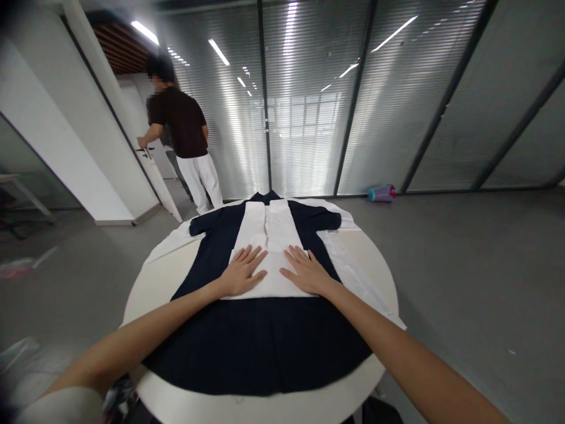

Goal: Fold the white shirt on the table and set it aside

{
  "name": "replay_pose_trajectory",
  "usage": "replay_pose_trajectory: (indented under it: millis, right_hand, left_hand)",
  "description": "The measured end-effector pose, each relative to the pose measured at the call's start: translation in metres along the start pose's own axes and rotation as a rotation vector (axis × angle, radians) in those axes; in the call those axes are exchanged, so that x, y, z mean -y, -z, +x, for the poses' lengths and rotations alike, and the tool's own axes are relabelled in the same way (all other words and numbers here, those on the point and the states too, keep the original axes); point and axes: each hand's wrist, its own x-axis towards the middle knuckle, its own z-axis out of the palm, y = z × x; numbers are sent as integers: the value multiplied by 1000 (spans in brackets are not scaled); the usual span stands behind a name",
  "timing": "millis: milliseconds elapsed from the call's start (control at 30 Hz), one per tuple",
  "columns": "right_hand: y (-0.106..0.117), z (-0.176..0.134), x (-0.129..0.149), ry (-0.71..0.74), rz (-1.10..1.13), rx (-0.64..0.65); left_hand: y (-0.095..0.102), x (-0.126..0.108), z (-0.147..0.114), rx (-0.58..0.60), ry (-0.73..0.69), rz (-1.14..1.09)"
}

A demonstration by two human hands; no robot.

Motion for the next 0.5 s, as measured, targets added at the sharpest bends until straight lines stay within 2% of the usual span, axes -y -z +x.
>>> replay_pose_trajectory:
  millis: [100,167,233,333,367,433,500]
  right_hand:
    - [-3,0,-5,1,0,-10]
    - [-6,1,-5,5,-4,-20]
    - [-9,1,-6,11,-2,-36]
    - [-12,1,-8,24,7,-66]
    - [-12,1,-8,27,12,-73]
    - [-12,1,-9,28,24,-75]
    - [-11,0,-8,26,34,-71]
  left_hand:
    - [3,8,4,95,-24,-40]
    - [7,18,12,116,-68,-88]
    - [12,29,24,67,-88,-119]
    - [13,40,48,-77,-42,-121]
    - [12,42,55,-92,-31,-120]
    - [5,42,67,-52,-38,-125]
    - [-3,40,72,53,-57,-122]
